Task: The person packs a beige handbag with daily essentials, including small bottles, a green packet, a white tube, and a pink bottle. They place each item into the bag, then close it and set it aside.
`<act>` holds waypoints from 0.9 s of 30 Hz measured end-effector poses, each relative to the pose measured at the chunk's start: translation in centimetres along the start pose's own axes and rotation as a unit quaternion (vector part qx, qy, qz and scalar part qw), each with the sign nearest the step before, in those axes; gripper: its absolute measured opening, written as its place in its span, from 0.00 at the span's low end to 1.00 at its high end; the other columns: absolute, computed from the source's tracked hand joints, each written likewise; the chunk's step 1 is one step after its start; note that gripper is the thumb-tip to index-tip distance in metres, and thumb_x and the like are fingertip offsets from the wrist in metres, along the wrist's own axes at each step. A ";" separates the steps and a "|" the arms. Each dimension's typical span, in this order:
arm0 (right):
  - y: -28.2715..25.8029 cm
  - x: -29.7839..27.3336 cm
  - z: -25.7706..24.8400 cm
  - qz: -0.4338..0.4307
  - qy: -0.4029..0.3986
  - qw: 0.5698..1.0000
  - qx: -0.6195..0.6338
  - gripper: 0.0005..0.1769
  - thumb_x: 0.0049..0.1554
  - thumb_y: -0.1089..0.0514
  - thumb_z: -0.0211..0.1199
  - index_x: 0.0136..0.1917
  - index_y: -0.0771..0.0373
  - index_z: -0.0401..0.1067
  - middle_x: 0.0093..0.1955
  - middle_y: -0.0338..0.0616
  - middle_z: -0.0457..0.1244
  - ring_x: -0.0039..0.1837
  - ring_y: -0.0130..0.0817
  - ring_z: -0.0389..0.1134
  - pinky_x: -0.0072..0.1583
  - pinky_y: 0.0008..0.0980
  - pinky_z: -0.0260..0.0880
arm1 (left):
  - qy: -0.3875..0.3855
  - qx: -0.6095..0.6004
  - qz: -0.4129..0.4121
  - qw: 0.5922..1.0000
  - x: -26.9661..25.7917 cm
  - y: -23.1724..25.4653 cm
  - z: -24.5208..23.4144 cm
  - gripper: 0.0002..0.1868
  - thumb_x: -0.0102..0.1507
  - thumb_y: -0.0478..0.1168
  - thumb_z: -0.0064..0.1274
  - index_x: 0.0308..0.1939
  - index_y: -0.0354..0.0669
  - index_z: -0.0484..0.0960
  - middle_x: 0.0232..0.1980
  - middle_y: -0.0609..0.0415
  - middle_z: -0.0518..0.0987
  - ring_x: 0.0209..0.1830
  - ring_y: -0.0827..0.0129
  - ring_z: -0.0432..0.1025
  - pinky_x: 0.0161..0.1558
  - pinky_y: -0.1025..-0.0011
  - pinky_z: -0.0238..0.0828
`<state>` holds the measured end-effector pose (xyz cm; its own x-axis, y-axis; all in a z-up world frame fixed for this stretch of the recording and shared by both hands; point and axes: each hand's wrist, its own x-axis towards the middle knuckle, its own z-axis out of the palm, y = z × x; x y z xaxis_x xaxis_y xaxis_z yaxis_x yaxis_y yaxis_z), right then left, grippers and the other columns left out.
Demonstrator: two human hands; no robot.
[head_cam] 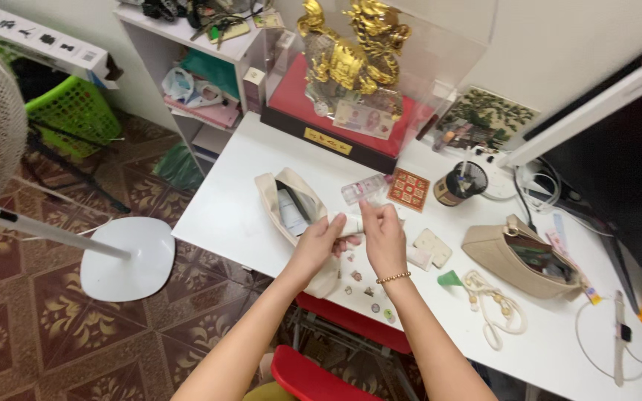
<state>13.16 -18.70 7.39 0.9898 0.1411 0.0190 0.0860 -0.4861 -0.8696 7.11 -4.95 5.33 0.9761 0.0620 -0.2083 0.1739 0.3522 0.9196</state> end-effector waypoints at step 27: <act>-1.2 -2.5 -9.8 0.185 -0.150 0.949 0.208 0.27 0.66 0.45 0.52 0.55 0.75 0.70 0.41 0.51 0.70 0.39 0.35 0.73 0.38 0.29 0.71 | -0.065 0.069 -0.034 0.995 1.0 2.1 3.6 0.19 0.72 0.53 0.40 0.37 0.44 0.77 0.25 0.63 0.73 0.22 0.81 0.62 0.27 0.80 0.60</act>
<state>11.67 -26.91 13.22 0.8613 0.2969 -0.4123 -0.3744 -0.1776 -0.9101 8.90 -7.50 8.21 0.9685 -0.0818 -0.2352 0.2477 0.2183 0.9439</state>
